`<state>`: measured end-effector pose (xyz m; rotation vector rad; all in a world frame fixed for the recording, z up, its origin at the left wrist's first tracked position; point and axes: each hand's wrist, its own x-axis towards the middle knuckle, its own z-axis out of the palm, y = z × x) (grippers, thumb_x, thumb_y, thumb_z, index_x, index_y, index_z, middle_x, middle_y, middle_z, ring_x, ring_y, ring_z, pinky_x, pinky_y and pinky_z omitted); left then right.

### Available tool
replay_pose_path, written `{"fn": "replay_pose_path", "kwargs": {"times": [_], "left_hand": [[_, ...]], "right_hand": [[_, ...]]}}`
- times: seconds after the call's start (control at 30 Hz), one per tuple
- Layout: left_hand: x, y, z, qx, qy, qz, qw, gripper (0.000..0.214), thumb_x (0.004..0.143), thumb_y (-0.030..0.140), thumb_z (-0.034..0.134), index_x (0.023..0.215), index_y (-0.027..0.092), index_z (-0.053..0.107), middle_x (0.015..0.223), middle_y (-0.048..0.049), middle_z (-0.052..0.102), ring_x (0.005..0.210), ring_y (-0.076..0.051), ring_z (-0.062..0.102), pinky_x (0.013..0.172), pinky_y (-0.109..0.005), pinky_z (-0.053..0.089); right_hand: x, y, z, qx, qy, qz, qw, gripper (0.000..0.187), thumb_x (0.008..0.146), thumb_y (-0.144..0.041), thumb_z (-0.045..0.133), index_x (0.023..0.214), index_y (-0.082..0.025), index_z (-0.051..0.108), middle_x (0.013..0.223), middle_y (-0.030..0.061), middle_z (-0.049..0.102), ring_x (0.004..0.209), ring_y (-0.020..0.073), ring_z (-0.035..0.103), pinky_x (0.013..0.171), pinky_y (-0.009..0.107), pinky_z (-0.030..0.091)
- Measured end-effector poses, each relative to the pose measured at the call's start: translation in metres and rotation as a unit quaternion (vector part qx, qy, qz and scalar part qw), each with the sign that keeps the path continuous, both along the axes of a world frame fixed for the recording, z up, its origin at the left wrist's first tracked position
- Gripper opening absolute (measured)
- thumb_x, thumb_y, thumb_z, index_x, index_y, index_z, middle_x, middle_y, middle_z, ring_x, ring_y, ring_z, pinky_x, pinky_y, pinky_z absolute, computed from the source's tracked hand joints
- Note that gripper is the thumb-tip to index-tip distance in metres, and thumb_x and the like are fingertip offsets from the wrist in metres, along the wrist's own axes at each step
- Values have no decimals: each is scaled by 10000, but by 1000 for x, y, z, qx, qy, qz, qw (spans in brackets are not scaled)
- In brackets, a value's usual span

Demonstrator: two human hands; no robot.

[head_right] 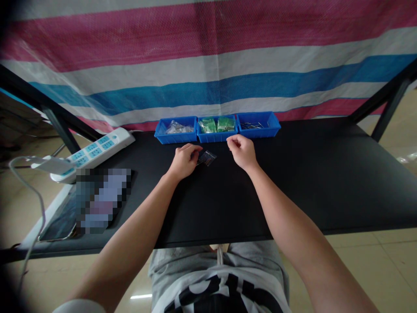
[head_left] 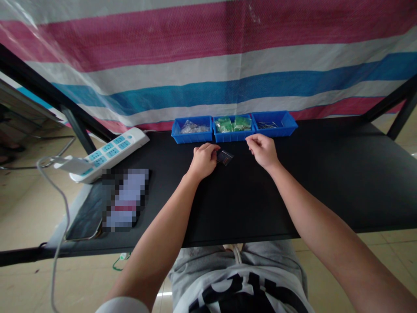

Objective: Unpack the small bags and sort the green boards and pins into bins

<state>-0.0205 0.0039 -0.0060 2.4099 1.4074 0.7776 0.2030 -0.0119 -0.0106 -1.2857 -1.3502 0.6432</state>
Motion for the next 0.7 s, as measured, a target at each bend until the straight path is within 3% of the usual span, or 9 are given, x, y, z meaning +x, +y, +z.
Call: {"fn": "replay_pose_path", "kwargs": {"times": [0.3, 0.53, 0.7], "left_hand": [[-12, 3, 16, -68, 97, -13, 993, 143, 786, 292, 598, 827, 195, 694, 823, -59, 698, 737, -215, 641, 679, -322, 474], [-19, 6, 15, -100, 126, -28, 987, 241, 812, 429, 589, 803, 210, 689, 801, -50, 714, 675, -184, 638, 593, -276, 444], [-20, 6, 18, -124, 166, -27, 978, 136, 718, 358, 682, 754, 228, 696, 727, -28, 698, 630, -191, 631, 549, -273, 431]], "right_hand": [[-11, -11, 4, 5, -199, 93, 976, 158, 813, -269, 576, 763, -166, 685, 659, 31, 682, 568, 143, 590, 564, 259, 412], [-9, -10, 2, 9, -226, 100, 969, 159, 819, -264, 575, 768, -169, 692, 669, 34, 694, 590, 154, 613, 581, 261, 428], [-9, -10, 2, 8, -231, 103, 968, 156, 815, -260, 578, 759, -171, 694, 679, 39, 701, 601, 162, 625, 586, 266, 436]]}}
